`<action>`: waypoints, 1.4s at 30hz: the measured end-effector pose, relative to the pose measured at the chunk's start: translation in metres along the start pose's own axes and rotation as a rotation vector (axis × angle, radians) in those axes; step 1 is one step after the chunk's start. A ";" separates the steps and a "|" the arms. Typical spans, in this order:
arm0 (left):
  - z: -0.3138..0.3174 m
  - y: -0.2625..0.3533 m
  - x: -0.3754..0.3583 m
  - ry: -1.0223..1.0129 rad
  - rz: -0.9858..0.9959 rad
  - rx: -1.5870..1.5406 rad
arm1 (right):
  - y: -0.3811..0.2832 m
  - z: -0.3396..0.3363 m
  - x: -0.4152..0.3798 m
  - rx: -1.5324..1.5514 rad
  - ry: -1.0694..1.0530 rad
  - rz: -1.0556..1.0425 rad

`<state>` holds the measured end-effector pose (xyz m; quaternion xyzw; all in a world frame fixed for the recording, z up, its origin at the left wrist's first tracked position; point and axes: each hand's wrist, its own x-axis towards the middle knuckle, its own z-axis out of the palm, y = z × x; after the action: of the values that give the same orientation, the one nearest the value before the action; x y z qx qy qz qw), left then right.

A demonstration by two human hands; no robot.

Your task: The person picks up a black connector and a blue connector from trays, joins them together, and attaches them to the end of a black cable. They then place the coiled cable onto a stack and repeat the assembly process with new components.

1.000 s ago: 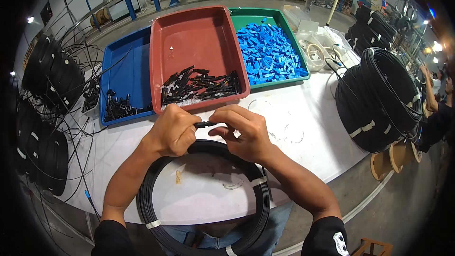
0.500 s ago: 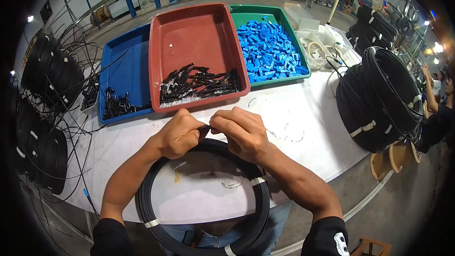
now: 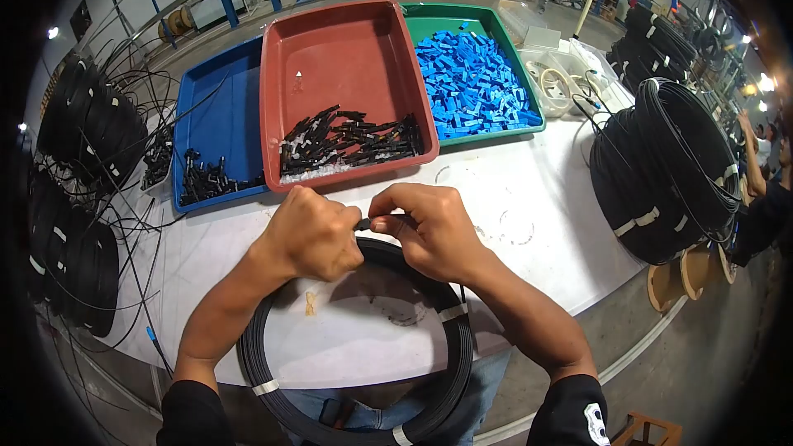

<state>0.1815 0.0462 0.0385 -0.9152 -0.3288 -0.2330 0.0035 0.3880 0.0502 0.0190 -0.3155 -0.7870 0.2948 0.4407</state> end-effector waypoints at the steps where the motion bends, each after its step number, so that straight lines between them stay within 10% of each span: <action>1: -0.001 -0.005 0.000 -0.002 0.001 0.000 | -0.002 0.000 0.001 0.001 0.002 0.001; 9: 0.003 -0.010 -0.002 -0.028 -0.120 -0.809 | 0.011 0.005 0.002 -0.233 0.271 -0.505; 20: -0.006 0.011 -0.002 0.000 0.050 0.177 | -0.006 -0.002 -0.004 0.005 -0.016 0.005; 33: 0.006 -0.020 -0.003 -0.195 -0.150 -1.172 | 0.018 0.015 -0.002 -0.153 0.374 -0.468; 35: 0.005 -0.017 -0.005 -0.371 -0.461 -1.662 | 0.016 0.015 0.000 -0.094 0.366 -0.483; 39: 0.008 -0.002 -0.007 -0.337 -0.462 -1.550 | 0.003 0.001 0.000 -0.180 0.260 -0.518; 42: 0.012 -0.001 0.000 0.390 0.368 -0.285 | -0.007 -0.005 -0.005 -0.251 0.201 -0.412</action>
<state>0.1861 0.0489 0.0280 -0.8887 -0.1146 -0.4436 -0.0200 0.3928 0.0433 0.0240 -0.2283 -0.8172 0.0661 0.5250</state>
